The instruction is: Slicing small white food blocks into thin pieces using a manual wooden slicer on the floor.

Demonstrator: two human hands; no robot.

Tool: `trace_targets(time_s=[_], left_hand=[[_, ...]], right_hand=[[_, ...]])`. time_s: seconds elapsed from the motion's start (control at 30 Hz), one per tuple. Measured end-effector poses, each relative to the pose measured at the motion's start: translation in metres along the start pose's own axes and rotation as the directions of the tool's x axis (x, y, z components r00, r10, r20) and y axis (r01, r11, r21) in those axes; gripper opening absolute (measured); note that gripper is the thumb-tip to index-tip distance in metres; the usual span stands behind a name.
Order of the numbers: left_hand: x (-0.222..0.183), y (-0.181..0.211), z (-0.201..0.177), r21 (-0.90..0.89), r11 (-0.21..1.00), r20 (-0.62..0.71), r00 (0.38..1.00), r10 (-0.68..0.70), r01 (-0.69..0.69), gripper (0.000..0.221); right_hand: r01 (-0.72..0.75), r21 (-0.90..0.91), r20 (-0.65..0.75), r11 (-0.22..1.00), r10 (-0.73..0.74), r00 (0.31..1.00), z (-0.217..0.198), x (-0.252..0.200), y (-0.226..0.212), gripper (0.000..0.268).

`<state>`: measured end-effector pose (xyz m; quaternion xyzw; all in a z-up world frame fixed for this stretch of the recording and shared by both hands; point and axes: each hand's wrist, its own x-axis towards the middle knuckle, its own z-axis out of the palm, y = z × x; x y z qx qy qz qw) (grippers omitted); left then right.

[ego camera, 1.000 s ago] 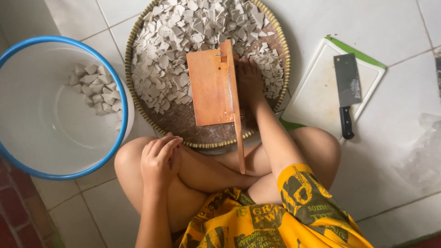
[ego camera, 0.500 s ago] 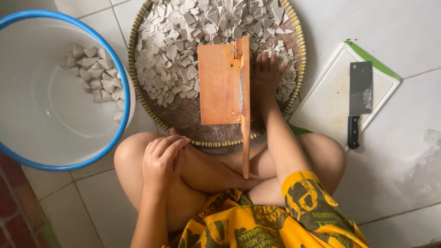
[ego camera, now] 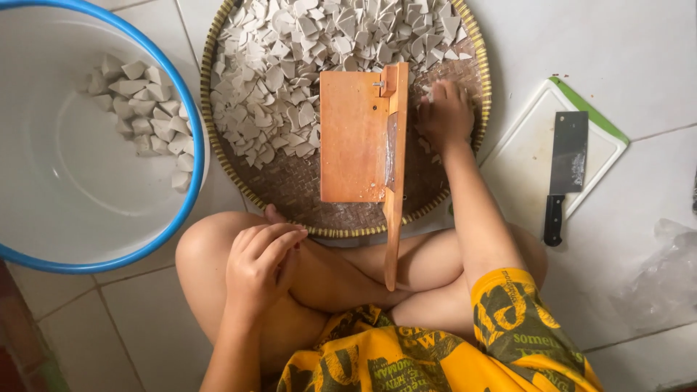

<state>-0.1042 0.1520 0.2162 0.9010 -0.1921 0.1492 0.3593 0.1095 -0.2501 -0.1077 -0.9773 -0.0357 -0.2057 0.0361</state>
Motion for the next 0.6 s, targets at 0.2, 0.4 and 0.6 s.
trace_targets(time_s=[0.2,0.4,0.6], left_hand=[[-0.002,-0.008,0.005,-0.005,1.000,-0.014,1.000,-0.007,0.007,0.019],[-0.003,-0.010,0.005,-0.024,1.000,-0.008,1.000,0.000,0.000,0.017],[-0.005,-0.008,0.002,-0.016,0.999,-0.030,0.999,-0.044,0.044,0.019]], right_hand=[[-0.008,0.105,-0.101,0.994,0.019,0.995,-0.045,0.047,0.020,0.043],[-0.202,-0.022,0.584,0.979,0.176,0.793,-0.086,0.065,-0.009,0.074],[-0.464,0.143,0.726,0.874,0.226,0.650,-0.119,0.026,0.011,0.062]])
